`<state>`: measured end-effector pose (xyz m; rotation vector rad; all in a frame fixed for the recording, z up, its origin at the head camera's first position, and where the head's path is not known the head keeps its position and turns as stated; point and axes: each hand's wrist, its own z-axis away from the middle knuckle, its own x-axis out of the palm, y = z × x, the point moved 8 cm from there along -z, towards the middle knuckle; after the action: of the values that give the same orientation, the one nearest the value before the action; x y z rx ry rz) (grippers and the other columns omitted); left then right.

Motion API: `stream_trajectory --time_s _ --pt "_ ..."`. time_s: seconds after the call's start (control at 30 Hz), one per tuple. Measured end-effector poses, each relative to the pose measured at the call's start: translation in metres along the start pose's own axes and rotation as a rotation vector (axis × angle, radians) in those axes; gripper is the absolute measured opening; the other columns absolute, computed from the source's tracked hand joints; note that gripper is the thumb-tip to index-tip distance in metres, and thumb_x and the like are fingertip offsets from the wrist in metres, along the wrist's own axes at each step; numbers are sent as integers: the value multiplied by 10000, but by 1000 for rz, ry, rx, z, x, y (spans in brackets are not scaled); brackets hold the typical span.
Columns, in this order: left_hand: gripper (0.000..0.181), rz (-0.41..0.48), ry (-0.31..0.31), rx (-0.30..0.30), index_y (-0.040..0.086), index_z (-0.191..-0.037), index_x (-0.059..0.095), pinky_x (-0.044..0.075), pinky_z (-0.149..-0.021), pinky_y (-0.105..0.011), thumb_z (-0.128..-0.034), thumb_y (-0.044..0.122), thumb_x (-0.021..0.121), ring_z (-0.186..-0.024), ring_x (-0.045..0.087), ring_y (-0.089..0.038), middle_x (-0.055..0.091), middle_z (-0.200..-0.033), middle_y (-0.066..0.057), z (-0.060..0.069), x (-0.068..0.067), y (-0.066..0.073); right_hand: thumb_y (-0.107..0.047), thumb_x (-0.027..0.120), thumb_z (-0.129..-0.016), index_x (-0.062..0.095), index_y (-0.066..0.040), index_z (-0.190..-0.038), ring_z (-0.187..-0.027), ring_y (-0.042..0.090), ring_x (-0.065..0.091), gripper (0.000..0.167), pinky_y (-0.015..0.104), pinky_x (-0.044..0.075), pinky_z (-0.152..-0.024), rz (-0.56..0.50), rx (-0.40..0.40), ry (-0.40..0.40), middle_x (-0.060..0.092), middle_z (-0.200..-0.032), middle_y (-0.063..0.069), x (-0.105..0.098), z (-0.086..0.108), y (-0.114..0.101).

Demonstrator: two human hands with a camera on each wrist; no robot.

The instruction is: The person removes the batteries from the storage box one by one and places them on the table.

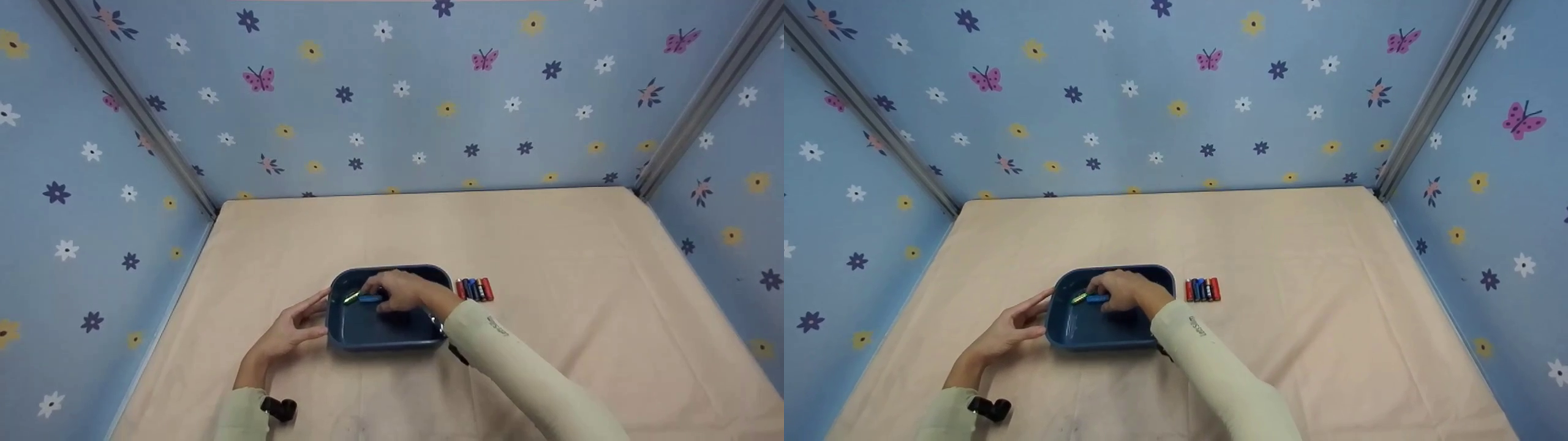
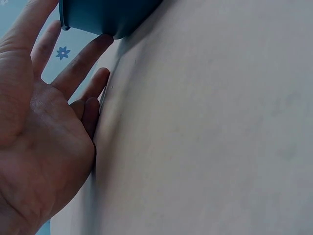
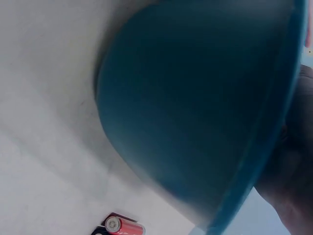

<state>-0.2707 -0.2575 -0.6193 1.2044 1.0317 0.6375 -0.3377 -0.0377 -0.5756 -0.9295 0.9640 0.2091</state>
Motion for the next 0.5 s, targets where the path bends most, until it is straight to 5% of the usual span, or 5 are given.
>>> stream_trajectory --time_s 0.5 --pt "788 -12 2 12 109 -1760 390 401 -1193 -93 -1069 117 770 -1621 453 -561 466 -1767 -264 -1 1 1 -225 814 -1054 648 -331 -1592 -1198 266 679 572 526 604 -1071 169 77 -52 670 -1389 99 14 -1 -4"
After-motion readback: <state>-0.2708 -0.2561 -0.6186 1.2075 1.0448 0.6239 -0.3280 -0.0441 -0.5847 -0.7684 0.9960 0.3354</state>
